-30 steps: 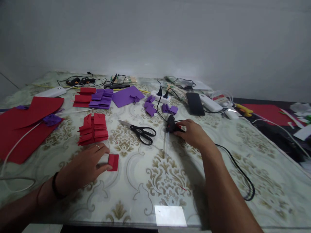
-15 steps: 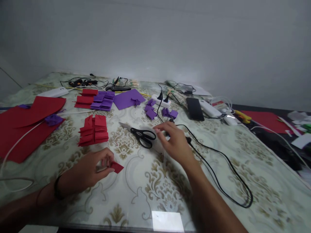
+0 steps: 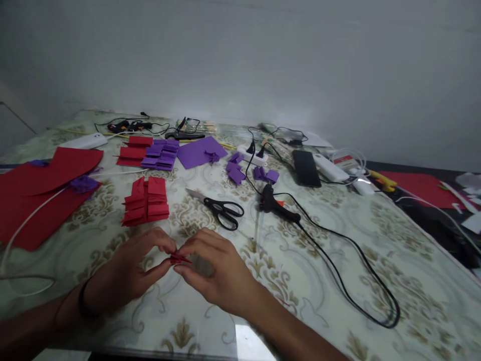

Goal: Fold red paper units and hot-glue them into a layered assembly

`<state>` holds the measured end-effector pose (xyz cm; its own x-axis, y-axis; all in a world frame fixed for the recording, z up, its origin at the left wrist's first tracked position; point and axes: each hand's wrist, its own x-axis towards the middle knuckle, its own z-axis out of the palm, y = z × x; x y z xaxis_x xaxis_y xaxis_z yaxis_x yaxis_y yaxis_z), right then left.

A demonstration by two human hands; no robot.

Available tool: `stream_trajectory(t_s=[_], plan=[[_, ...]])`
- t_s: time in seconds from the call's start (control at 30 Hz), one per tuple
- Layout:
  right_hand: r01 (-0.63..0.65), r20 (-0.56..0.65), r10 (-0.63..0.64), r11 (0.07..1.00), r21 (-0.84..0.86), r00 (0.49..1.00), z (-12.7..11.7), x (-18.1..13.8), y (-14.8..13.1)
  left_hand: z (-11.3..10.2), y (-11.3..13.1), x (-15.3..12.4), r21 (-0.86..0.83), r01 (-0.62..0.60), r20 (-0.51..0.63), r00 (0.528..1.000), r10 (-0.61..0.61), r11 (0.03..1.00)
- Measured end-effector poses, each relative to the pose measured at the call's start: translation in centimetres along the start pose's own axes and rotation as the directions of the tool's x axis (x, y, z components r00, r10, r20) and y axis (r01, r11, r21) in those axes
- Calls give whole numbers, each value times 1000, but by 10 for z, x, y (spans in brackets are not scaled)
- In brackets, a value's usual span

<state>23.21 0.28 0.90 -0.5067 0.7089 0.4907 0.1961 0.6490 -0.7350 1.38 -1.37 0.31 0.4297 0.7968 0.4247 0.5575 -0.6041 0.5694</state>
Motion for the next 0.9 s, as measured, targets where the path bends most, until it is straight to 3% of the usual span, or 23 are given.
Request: stream_trajectory(t_s=[0.53,0.77,0.9], plan=[[-7,-30,11,993,119,999,-4,-8,-5,-8,10,7,-178,2,238,970,41,984],[-71,-15,75,981,179,997,-6,-11,-2,-16,14,12,-448,268,361,927,-101,853],[-104,-193,121,990,98,974,-1,-15,1,-12,12,10,-496,344,362,917,-170,797]])
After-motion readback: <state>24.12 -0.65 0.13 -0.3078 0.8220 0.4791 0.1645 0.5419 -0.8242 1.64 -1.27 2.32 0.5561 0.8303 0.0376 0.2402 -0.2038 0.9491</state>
